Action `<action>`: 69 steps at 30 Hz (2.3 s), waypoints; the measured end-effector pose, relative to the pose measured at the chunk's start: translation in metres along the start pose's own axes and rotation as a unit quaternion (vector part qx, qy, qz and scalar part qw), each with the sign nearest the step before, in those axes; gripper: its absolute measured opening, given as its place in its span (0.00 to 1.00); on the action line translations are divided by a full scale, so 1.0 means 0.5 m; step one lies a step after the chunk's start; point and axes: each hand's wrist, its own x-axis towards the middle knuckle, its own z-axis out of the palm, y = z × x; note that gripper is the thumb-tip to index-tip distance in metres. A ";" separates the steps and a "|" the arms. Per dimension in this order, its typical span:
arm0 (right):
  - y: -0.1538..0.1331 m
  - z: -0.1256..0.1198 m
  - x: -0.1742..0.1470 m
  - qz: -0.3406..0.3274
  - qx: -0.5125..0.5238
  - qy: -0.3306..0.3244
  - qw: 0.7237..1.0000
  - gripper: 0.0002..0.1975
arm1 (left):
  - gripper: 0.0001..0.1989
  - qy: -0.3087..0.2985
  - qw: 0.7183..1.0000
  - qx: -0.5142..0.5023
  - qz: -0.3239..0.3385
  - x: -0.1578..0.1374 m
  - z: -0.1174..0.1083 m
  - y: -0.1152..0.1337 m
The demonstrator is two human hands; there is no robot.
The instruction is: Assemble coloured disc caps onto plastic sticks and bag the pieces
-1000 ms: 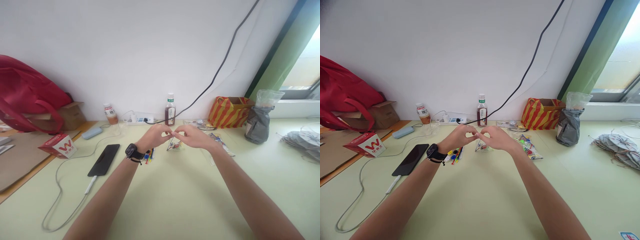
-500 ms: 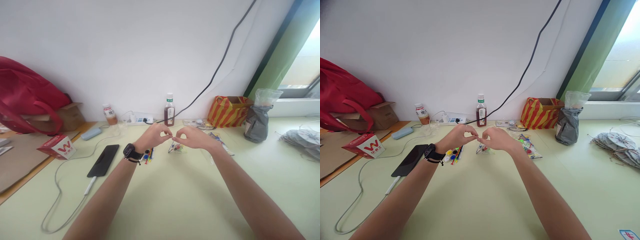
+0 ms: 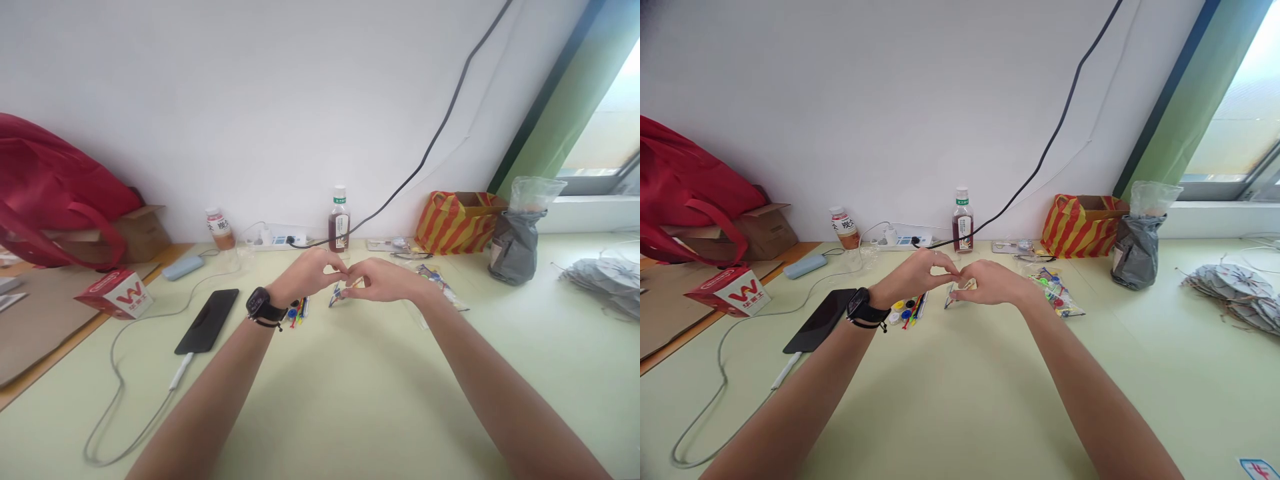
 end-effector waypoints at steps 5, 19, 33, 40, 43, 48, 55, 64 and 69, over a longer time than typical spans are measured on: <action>0.007 -0.004 -0.002 -0.006 0.014 0.012 1.000 0.20 | 0.07 0.000 1.000 0.013 -0.009 -0.002 -0.011 -0.005; -0.007 0.043 0.023 0.036 -0.052 0.046 0.997 0.25 | 0.10 0.007 1.000 0.004 -0.014 -0.003 -0.017 -0.014; -0.023 0.019 0.010 0.055 -0.036 0.092 0.994 0.16 | 0.10 0.016 0.999 -0.003 -0.030 -0.002 -0.020 -0.009; -0.016 0.025 0.024 0.071 -0.054 0.160 0.983 0.15 | 0.09 0.015 0.999 -0.003 -0.034 -0.002 -0.022 -0.011; -0.007 0.025 0.029 0.080 -0.063 0.187 0.977 0.13 | 0.08 0.009 0.999 -0.004 -0.043 -0.003 -0.022 -0.013; -0.003 0.022 0.031 0.091 -0.074 0.227 0.967 0.11 | 0.07 0.010 0.999 -0.009 -0.047 -0.004 -0.023 -0.014; -0.018 0.037 0.036 0.055 -0.035 0.227 0.972 0.12 | 0.08 0.005 0.999 -0.007 -0.046 -0.004 -0.025 -0.010; -0.005 0.038 0.040 0.048 -0.019 0.241 0.969 0.12 | 0.09 0.001 0.999 -0.002 -0.043 -0.004 -0.027 -0.008; 0.005 0.040 0.042 0.027 0.009 0.300 0.953 0.10 | 0.08 0.003 0.999 -0.003 -0.045 -0.004 -0.027 -0.008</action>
